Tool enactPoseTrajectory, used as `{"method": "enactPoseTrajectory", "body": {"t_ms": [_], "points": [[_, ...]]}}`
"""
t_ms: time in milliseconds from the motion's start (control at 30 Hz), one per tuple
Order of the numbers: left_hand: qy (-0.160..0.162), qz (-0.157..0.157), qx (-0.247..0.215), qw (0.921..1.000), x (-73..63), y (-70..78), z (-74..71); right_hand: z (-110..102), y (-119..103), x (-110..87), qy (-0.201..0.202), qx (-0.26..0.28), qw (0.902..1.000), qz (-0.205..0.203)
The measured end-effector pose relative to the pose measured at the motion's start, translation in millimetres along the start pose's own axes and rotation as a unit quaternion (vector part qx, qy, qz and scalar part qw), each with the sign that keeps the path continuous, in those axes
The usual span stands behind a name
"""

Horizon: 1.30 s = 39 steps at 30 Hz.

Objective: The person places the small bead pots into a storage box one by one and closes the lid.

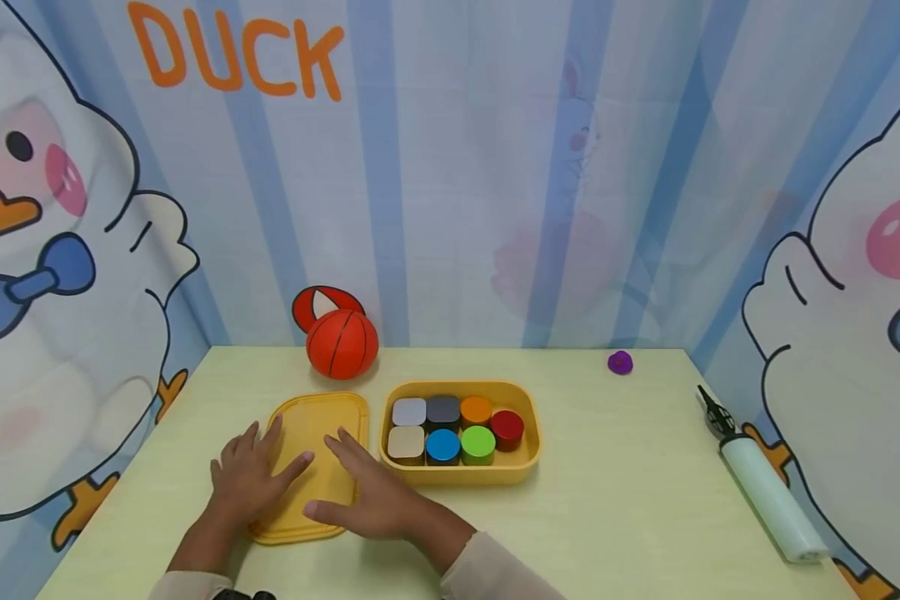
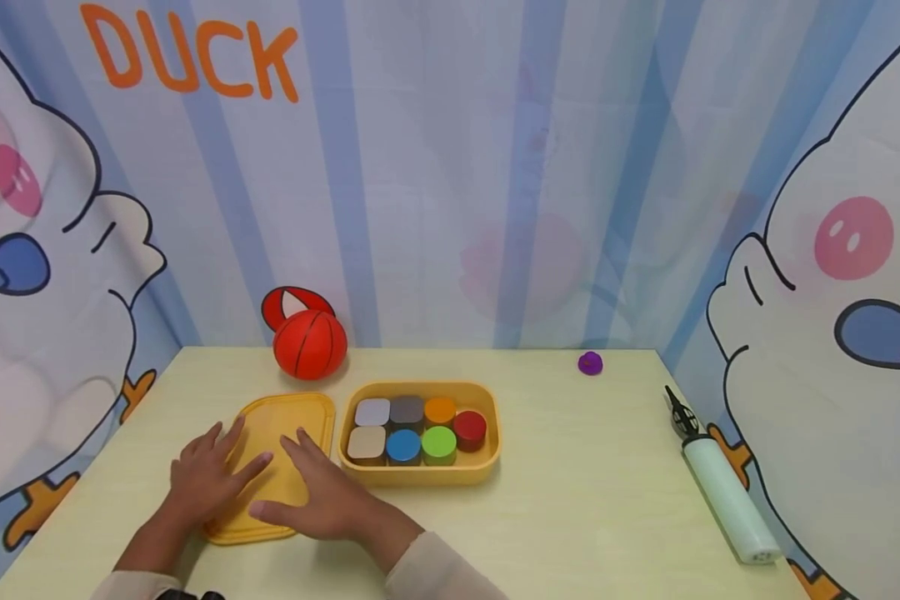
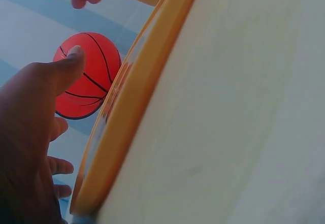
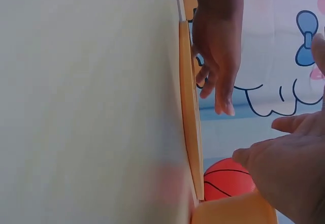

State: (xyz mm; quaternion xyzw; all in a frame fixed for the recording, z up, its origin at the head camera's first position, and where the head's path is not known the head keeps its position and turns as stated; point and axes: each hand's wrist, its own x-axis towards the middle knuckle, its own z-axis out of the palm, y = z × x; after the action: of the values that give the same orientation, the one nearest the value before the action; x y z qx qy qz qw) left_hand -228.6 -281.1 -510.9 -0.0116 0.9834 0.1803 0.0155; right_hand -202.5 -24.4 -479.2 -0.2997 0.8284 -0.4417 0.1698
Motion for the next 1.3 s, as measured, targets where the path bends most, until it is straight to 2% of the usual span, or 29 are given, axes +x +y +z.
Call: {"method": "enactPoseTrajectory", "body": {"t_ms": [133,267,433,767,967,1300], "points": [[0.002,0.003,0.01,0.9999,-0.3,-3.3,4.7,6,3,1.0,-0.032,-0.015,0.9992,0.02],[0.012,0.012,0.009,0.9998,-0.9,-6.7,8.3,13,7,2.5,-0.041,-0.025,0.9983,0.033],[0.028,0.025,0.001,0.9993,-1.6,-9.5,11.2,21,11,6.1,-0.025,-0.034,0.9982,0.043],[0.052,0.048,-0.017,0.9974,-8.3,-9.8,17.1,33,12,10.1,0.042,-0.037,0.9943,0.091],[0.047,0.046,-0.02,0.9976,-8.3,-5.5,19.9,35,11,10.6,0.045,-0.056,0.9928,0.096],[0.042,0.022,-0.04,0.9981,-8.8,-4.3,23.9,36,10,12.1,0.041,-0.06,0.9944,0.076]]}}
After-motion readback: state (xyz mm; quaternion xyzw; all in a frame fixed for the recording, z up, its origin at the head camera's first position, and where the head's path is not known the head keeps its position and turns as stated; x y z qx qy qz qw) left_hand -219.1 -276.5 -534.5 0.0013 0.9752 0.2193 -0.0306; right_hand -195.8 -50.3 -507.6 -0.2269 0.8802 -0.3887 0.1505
